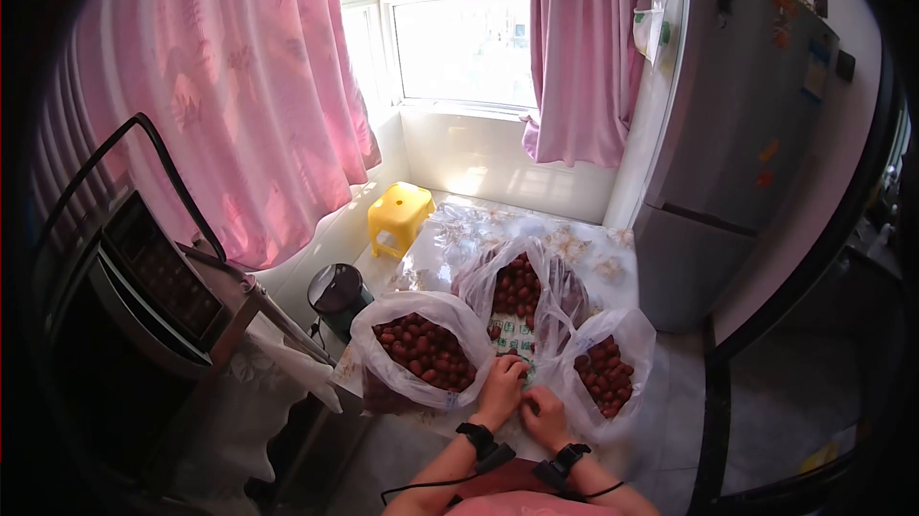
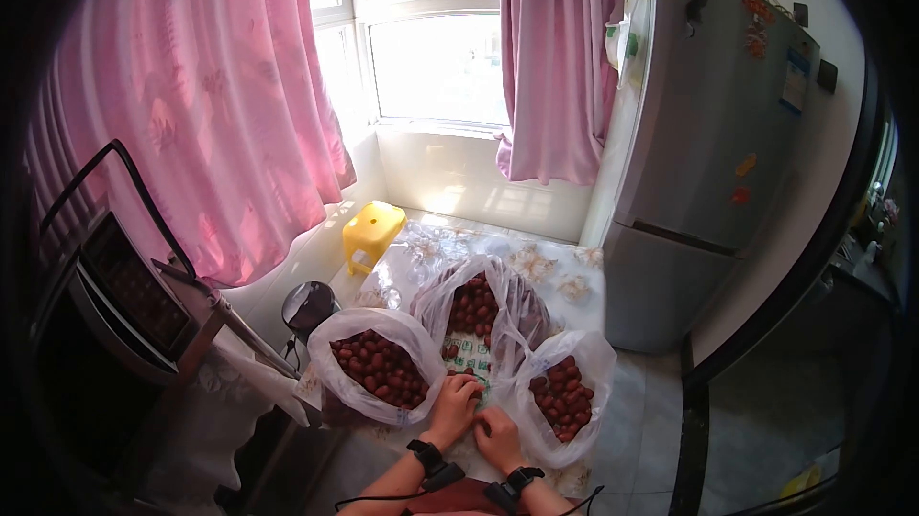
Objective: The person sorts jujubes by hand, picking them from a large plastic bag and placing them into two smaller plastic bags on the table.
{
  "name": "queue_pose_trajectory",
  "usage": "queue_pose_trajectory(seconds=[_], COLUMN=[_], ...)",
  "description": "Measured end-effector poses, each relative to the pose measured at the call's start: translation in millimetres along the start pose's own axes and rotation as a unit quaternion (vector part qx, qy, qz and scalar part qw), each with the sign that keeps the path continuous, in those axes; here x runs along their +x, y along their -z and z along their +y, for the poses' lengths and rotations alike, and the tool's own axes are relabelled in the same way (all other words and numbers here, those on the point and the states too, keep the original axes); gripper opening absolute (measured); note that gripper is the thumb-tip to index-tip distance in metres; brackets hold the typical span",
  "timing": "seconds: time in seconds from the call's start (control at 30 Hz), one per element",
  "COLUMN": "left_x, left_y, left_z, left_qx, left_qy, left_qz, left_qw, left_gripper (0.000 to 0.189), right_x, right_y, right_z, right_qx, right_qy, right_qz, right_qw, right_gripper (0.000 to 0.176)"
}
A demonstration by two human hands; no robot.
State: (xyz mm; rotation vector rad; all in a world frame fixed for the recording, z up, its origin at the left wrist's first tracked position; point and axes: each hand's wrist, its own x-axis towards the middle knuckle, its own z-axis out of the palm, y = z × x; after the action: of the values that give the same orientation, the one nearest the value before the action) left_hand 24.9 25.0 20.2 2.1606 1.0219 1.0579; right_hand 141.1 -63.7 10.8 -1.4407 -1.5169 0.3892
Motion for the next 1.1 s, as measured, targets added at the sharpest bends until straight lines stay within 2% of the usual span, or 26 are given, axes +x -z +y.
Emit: queue_pose_trajectory(seconds=[0.37, 0.43, 0.57, 0.63, 0.77, 0.83, 0.93, 1.03, 1.1], left_x=[-27, -31, -43, -50, -54, -54, -54, -54, -54], left_y=[3, 9, 7, 3, 0, 0, 1, 3, 3], left_z=[3, 13, 13, 14, 6, 4, 4, 10, 9], left_qx=[-0.047, -0.120, -0.059, -0.175, -0.162, -0.134, -0.131, -0.169, -0.168], left_qy=[0.052, 0.086, 0.058, 0.130, 0.121, 0.083, 0.070, 0.114, 0.107], left_qz=[0.036, 0.034, 0.031, 0.044, 0.038, 0.029, 0.041, 0.038, 0.036], left_qw=[0.997, 0.989, 0.996, 0.975, 0.979, 0.987, 0.988, 0.978, 0.979], left_gripper=[0.031, 0.028, 0.023, 0.019, 0.017, 0.016, 0.015, 0.015, 0.016], right_x=[3, 2, 0, 0, 0, -1, 0, 2, 2], right_y=[3, 3, 2, 2, 1, 2, 3, 5, 6], right_z=[-5, -5, -6, -6, -2, -2, -5, -8, -8], right_qx=[0.010, 0.014, 0.044, 0.046, 0.032, 0.038, 0.043, 0.040, 0.036], right_qy=[0.003, -0.011, -0.049, -0.055, -0.037, -0.039, -0.038, -0.036, -0.035], right_qz=[0.002, 0.001, 0.005, 0.005, 0.009, 0.006, 0.001, -0.007, -0.012], right_qw=[1.000, 1.000, 0.998, 0.997, 0.999, 0.999, 0.998, 0.999, 0.999], right_gripper=[0.013, 0.015, 0.024, 0.028, 0.035, 0.037, 0.039, 0.038, 0.037])
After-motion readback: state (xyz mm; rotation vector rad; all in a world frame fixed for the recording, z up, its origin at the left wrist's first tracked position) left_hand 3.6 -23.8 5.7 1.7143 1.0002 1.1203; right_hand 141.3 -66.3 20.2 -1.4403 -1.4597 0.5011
